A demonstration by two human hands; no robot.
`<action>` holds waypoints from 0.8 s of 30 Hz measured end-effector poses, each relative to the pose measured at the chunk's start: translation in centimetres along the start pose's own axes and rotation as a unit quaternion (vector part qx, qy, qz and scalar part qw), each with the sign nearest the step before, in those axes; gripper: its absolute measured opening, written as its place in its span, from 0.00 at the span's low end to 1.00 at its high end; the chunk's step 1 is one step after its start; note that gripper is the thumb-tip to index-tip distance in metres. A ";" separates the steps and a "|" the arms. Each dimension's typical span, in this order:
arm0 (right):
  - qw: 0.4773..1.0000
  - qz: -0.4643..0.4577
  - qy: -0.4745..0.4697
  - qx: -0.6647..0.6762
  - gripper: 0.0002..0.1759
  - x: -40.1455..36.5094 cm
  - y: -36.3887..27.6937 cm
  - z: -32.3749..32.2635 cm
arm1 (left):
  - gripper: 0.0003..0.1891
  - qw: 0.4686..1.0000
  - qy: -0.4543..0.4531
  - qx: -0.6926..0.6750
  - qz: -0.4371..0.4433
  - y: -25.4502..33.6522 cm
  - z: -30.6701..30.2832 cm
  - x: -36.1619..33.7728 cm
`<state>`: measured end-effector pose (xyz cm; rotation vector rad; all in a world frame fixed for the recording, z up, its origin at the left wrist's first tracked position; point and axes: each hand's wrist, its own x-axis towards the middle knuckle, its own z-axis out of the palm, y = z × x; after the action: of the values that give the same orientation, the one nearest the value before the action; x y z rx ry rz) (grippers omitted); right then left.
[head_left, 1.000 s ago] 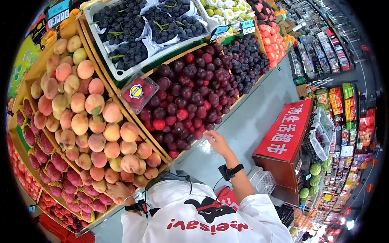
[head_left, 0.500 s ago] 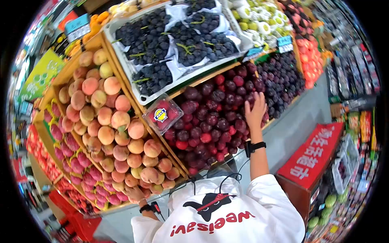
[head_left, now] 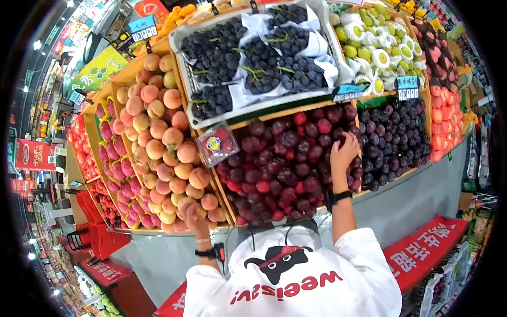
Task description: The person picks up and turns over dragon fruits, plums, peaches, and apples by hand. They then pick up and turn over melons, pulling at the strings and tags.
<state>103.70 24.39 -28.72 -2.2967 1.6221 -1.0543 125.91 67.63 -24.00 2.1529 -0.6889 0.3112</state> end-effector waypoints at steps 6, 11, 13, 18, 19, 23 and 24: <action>0.998 -0.007 0.007 -0.058 0.17 0.5 -0.8 1.0 | 0.17 0.978 -0.164 -0.076 0.101 11.4 13.2 3.9; 0.999 0.012 -0.010 -0.043 0.15 1.2 -1.4 0.9 | 0.27 0.958 -0.216 -0.153 0.108 17.1 22.4 6.0; 0.999 0.032 -0.011 -0.038 0.15 1.3 -1.3 1.1 | 0.25 0.961 -0.200 -0.138 0.132 17.9 25.4 7.0; 0.999 0.034 -0.023 -0.018 0.15 1.4 -0.8 1.3 | 0.18 0.959 -0.202 -0.015 0.199 17.6 30.3 8.0; 0.999 0.029 -0.015 -0.020 0.15 1.3 -0.7 1.4 | 0.13 0.963 -0.180 -0.024 0.199 17.5 30.7 7.7; 0.999 0.030 -0.011 -0.015 0.15 1.5 -1.0 1.4 | 0.11 0.963 -0.192 -0.048 0.182 17.0 30.9 7.3; 0.999 0.031 -0.012 -0.013 0.15 1.5 -1.0 1.3 | 0.11 0.962 -0.200 -0.050 0.180 16.9 30.9 7.3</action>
<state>105.56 23.15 -28.50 -2.2515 1.6956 -0.9935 121.68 32.24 -29.07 2.0021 -1.3066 0.0224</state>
